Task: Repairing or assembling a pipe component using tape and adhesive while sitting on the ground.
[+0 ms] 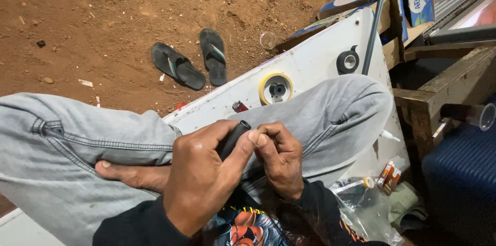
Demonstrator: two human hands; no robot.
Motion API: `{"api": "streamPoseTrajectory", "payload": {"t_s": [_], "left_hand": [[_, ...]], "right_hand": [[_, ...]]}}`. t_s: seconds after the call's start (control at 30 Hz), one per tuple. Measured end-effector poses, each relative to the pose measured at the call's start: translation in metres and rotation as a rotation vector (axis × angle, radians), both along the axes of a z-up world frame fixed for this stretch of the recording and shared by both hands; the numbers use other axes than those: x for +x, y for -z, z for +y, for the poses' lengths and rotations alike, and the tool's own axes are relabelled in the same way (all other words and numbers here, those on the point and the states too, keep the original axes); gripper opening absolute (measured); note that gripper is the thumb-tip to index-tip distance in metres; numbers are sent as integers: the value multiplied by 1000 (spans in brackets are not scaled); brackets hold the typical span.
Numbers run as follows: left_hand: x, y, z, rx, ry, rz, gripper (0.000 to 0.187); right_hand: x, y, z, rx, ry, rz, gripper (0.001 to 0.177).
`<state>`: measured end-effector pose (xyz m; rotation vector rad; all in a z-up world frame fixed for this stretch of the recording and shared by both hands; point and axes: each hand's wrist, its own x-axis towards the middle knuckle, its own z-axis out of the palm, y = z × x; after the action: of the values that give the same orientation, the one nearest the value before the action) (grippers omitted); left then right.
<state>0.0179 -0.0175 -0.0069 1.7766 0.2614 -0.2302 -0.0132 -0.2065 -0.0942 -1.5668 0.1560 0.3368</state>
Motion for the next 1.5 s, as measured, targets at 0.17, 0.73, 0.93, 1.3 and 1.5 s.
{"api": "streamPoseTrajectory", "payload": {"t_s": [0.17,0.73,0.93,1.3,1.5], "left_hand": [[-2,-4,-2,84,-4,-109,21],[39,16,39,488,224,-243,32],[74,25,51,375,239,-334,39],[86,51,24,447,19,-825,26],[89,58,16,474,-88,-889,23]], "right_hand": [[-1,5,-3,-1,-19,-30,19],[19,5,14,-108,-52,-98,18],[16,-25,30,-355,102,-622,28],[-25,-17,80,-67,-379,-45,23],[-45,-12,119,306,-405,363,40]]}}
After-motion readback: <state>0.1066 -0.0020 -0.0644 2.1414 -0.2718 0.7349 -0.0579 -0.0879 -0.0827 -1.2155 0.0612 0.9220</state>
